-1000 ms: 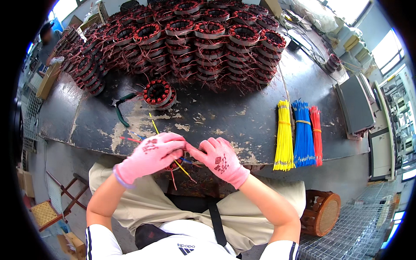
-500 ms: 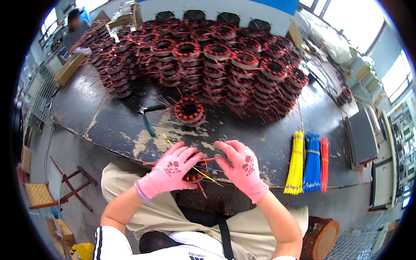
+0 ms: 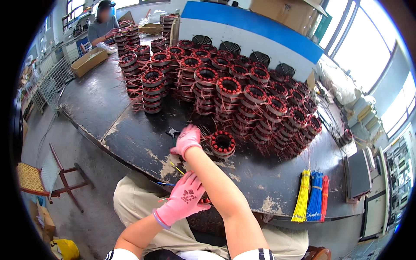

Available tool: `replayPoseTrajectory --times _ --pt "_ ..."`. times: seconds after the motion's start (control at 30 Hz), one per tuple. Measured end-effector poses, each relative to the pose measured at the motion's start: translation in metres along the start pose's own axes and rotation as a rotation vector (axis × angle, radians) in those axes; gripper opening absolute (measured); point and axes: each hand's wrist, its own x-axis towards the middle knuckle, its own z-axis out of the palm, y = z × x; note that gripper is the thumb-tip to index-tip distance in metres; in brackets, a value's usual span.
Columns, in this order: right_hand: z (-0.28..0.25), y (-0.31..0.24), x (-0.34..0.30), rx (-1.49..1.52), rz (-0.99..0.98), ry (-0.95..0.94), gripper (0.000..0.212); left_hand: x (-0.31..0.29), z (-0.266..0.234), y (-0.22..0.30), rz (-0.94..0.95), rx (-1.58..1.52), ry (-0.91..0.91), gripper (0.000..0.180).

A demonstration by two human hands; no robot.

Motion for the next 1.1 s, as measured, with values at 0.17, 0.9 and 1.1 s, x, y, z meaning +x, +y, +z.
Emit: replayPoseTrajectory --times 0.17,0.9,1.1 --pt "-0.036 -0.001 0.006 0.027 -0.133 -0.264 0.092 -0.006 -0.002 -0.004 -0.008 -0.012 -0.001 0.084" --pt "0.122 0.18 -0.319 2.31 0.149 -0.552 0.046 0.045 -0.008 -0.012 0.179 -0.138 -0.054 0.097" --pt "0.138 0.186 -0.308 2.214 0.123 -0.664 0.051 0.063 -0.01 -0.013 0.237 -0.117 -0.105 0.097"
